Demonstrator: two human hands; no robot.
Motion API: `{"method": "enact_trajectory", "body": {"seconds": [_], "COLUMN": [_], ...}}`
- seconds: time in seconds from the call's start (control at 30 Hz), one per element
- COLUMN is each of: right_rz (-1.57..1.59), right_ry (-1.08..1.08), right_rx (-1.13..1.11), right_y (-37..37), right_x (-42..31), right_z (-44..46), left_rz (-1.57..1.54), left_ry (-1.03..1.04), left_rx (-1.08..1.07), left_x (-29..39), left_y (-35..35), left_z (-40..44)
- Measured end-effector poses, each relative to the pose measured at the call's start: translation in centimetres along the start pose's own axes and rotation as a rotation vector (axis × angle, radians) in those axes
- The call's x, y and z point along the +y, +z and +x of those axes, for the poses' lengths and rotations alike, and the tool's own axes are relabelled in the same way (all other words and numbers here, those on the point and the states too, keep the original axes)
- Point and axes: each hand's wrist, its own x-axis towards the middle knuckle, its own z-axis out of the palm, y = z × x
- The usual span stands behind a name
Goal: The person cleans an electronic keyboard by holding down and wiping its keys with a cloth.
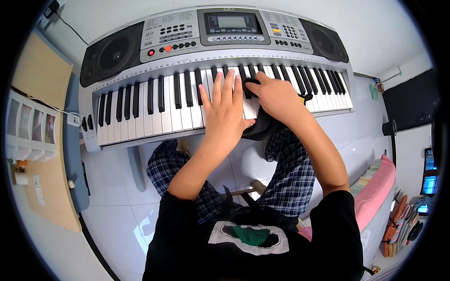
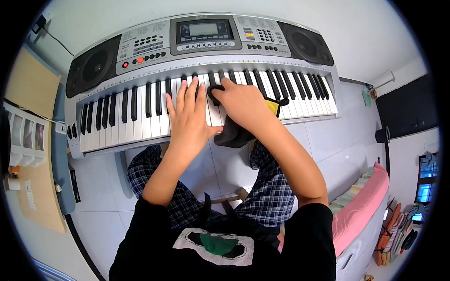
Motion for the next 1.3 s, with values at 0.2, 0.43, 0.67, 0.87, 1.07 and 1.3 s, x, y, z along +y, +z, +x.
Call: {"method": "enact_trajectory", "body": {"seconds": [0.2,0.43,0.67,0.87,1.07,1.3], "right_rz": [0.0,-0.007,-0.005,0.005,0.05,0.071], "right_ry": [0.06,0.165,0.167,0.112,0.13,0.074], "right_rx": [0.087,0.109,-0.036,0.115,0.074,0.059], "right_y": [2.2,2.3,0.2,1.4,2.0,0.8], "right_x": [1.2,0.4,-1.6,-1.0,-0.9,-2.7], "right_z": [3.8,2.7,-1.0,0.5,-0.9,-4.6], "left_rz": [-0.001,-0.021,-0.018,0.008,0.01,-0.022], "left_ry": [-0.017,-0.01,-0.009,0.002,-0.013,-0.019], "left_rx": [0.012,0.022,0.007,0.007,-0.007,0.0], "left_x": [-0.1,-0.3,-0.3,-0.1,-0.3,-0.1], "left_y": [0.1,0.1,0.1,0.2,0.2,0.3], "left_z": [-0.1,-0.1,0.1,-0.1,0.2,0.2]}}
